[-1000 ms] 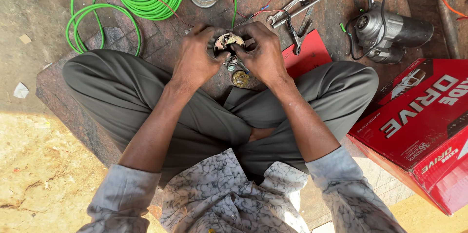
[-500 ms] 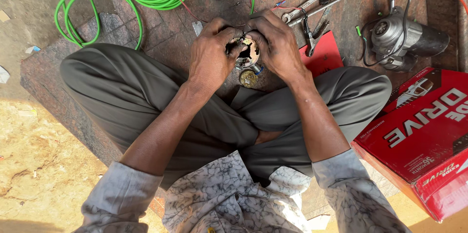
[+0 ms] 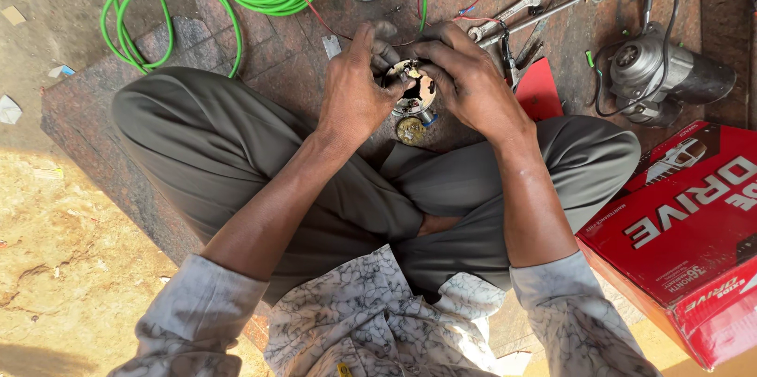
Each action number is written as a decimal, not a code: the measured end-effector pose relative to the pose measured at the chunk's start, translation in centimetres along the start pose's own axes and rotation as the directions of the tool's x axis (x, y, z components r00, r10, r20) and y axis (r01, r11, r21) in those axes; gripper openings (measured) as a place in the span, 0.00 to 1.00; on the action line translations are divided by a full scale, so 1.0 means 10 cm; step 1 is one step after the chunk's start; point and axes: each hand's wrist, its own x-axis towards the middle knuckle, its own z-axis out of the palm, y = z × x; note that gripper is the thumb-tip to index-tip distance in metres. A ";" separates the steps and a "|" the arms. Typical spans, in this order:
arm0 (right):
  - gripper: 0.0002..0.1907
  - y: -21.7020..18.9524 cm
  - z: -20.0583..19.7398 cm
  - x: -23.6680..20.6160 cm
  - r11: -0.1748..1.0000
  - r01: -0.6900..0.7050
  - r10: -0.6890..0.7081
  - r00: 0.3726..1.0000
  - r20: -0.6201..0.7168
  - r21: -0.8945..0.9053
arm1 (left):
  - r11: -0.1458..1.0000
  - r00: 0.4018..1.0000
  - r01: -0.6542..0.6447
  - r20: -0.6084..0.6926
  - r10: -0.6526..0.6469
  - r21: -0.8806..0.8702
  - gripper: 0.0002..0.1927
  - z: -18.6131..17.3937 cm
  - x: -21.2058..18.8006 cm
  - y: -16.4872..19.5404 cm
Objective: The person sits on the ground and works on a starter motor, pulling components out of the housing, separating the end cap and armature, and using a wrench on fasteners while arranging parts and wires on the work surface.
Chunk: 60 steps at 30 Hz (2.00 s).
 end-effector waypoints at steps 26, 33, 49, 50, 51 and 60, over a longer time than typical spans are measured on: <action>0.18 -0.12 0.02 -0.06 0.997 0.028 -0.027 0.999 0.020 -0.075 | 0.991 0.987 -0.111 -0.111 0.119 0.072 0.29 0.01 -0.07 0.00; 0.13 -0.01 0.13 -0.04 0.911 0.093 -0.059 0.994 0.097 -0.402 | 0.991 0.989 -0.096 -0.108 0.106 0.089 0.14 0.03 -0.10 0.05; 0.09 0.15 0.38 -0.19 0.992 -0.121 0.113 0.977 -0.183 -0.034 | 0.978 0.999 -0.007 -0.037 0.015 0.207 0.15 -0.02 -0.15 0.22; 0.08 0.16 0.38 -0.20 0.988 -0.154 0.151 0.974 -0.168 -0.006 | 0.978 0.999 -0.020 -0.038 0.028 0.209 0.16 0.00 -0.15 0.19; 0.08 0.17 0.38 -0.20 0.984 -0.179 0.180 0.972 -0.152 0.020 | 0.976 0.998 -0.034 -0.047 0.046 0.215 0.17 0.02 -0.15 0.17; 0.08 0.09 0.36 -0.28 0.989 -0.144 0.149 0.964 -0.221 0.039 | 0.998 1.000 0.026 0.001 -0.026 0.059 0.15 0.01 -0.07 0.11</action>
